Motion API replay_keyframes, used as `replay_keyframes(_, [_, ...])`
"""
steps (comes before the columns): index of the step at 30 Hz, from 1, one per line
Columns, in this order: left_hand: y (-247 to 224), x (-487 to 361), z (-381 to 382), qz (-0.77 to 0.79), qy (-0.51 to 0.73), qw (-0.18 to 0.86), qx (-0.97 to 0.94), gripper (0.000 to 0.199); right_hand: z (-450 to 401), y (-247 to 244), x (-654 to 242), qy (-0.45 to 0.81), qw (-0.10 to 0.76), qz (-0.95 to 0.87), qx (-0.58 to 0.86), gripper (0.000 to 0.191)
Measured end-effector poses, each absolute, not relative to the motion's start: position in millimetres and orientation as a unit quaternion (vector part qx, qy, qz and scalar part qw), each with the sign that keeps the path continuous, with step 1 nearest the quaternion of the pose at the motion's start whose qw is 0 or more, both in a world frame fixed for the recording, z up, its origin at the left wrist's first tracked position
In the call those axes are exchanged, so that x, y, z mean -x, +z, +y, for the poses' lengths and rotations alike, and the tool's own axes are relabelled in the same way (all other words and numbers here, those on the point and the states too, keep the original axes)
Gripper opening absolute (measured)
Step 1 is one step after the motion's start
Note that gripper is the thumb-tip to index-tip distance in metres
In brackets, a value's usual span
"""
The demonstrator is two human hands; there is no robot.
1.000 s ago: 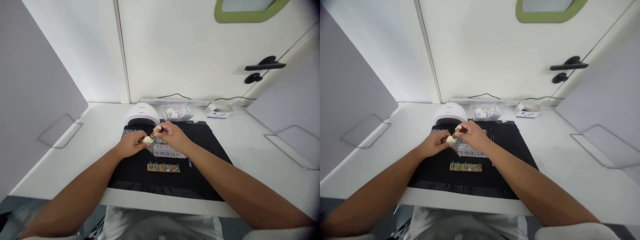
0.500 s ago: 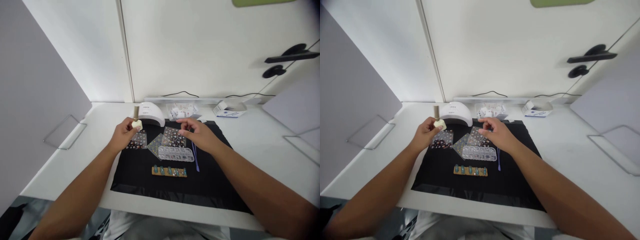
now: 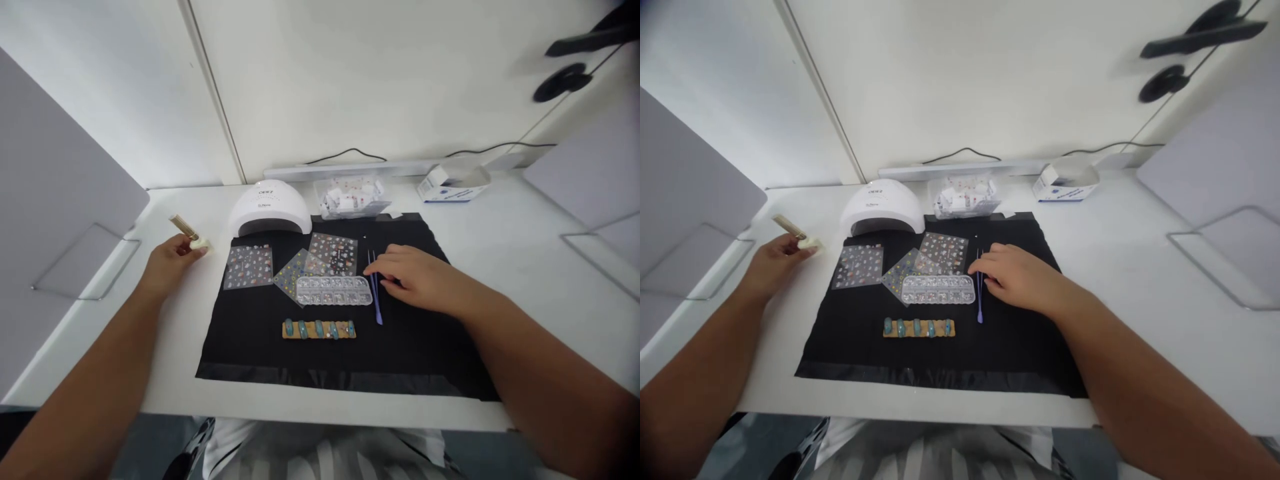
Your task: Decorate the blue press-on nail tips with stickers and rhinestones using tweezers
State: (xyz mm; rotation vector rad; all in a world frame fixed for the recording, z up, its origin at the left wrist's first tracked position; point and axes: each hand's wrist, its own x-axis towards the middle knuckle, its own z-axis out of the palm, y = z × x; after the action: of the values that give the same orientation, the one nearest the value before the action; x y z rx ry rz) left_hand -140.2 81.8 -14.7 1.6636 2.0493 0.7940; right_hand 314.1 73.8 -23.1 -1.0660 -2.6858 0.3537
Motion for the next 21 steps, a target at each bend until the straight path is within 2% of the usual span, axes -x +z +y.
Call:
replay_keyframes(6, [-16.3,134.7,86.0,0.739,0.253,0.172,-0.6,0.025,81.8,-36.3,-318.5,0.116,0.085,-0.917,0.371,0.027])
replay_keyframes(10, [-19.5,139.9,88.6,0.743,0.234,0.177,-0.601,0.029,85.6,-38.8,-321.2,0.097,0.073,-0.927,0.354,0.025])
replay_keyframes(21, [-25.5,150.0,93.7,0.754,0.213,0.181,-0.595,0.032,78.2,-27.8,-317.1,-0.026,0.025,-0.94,0.34,0.021])
